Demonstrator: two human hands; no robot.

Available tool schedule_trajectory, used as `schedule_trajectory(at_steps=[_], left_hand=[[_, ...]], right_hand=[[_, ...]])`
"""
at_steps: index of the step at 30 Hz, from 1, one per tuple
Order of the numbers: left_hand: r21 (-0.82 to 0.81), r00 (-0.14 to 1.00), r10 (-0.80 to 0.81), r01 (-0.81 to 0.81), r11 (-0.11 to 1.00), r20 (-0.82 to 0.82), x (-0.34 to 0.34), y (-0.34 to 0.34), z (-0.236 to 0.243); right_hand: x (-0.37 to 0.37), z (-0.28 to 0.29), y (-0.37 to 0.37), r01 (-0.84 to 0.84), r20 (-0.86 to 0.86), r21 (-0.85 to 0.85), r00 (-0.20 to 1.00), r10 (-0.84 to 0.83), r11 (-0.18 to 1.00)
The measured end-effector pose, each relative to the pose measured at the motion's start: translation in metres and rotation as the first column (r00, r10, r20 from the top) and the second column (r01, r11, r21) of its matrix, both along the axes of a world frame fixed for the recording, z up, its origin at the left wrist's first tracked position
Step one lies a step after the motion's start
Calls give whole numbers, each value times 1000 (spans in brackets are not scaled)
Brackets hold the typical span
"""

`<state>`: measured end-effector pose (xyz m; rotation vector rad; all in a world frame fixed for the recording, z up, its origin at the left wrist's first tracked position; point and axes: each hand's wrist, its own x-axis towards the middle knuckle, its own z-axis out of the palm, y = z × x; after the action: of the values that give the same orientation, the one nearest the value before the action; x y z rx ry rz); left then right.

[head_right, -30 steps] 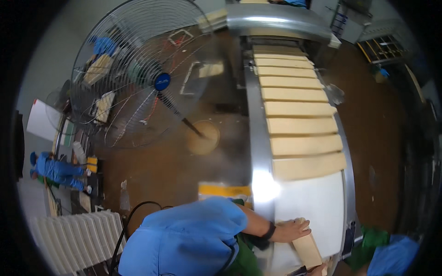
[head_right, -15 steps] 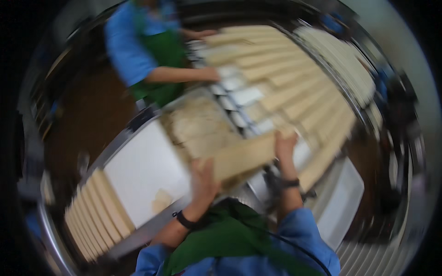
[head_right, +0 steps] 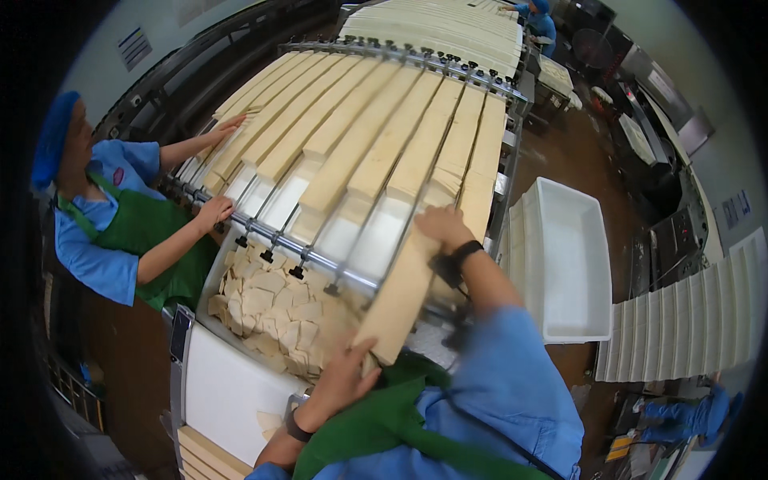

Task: The person stands at a conveyor belt in a food processing facility, picking up rectangular blocks of a light-colored food product. They separate the blocks and place them into a white bin below the belt. The person repeats this action continuously, handling the blocks one by one.

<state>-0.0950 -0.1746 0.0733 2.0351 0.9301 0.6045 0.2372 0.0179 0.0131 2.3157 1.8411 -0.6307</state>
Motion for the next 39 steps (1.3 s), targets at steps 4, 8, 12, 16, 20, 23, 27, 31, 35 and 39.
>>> schedule_trajectory(at_steps=[4, 8, 12, 16, 20, 23, 27, 31, 35, 39], left_hand=[[-93, 1000, 22, -20, 995, 17, 7, 15, -10], [-139, 999, -4, 12, 990, 55, 20, 29, -27], [-152, 997, -14, 25, 988, 73, 37, 40, -24], [-184, 995, -19, 38, 982, 102, 55, 56, -30], [-148, 994, -12, 28, 989, 111, 49, 63, -44], [-2, 993, 59, -59, 998, 104, 22, 67, -48], [-276, 920, 339, -280, 919, 195, -33, 61, -64], [-186, 861, 498, -476, 860, 101, -90, 44, -115], [-128, 791, 611, -610, 782, -37, -119, 20, -140], [-285, 766, 634, -588, 757, 106, -103, 18, -137]], right_hand=[[1, -33, 12, 46, 27, 270, 998, -55, 962], [7, -30, 17, 102, -22, 404, 995, -102, 909], [11, -29, 13, -38, 173, 505, 983, -57, 862], [-21, 7, -25, -114, 72, 592, 993, 89, 798], [-64, 27, -97, -228, -344, 351, 871, 352, 908], [-80, 39, -125, -311, -285, 220, 886, 366, 925], [-88, 25, -129, -272, -276, 239, 901, 333, 932], [-100, 24, -140, -260, -269, 272, 904, 333, 926], [-93, 45, -125, -236, -542, 207, 780, 312, 949], [-78, 28, -48, -148, -418, 548, 805, 422, 824]])
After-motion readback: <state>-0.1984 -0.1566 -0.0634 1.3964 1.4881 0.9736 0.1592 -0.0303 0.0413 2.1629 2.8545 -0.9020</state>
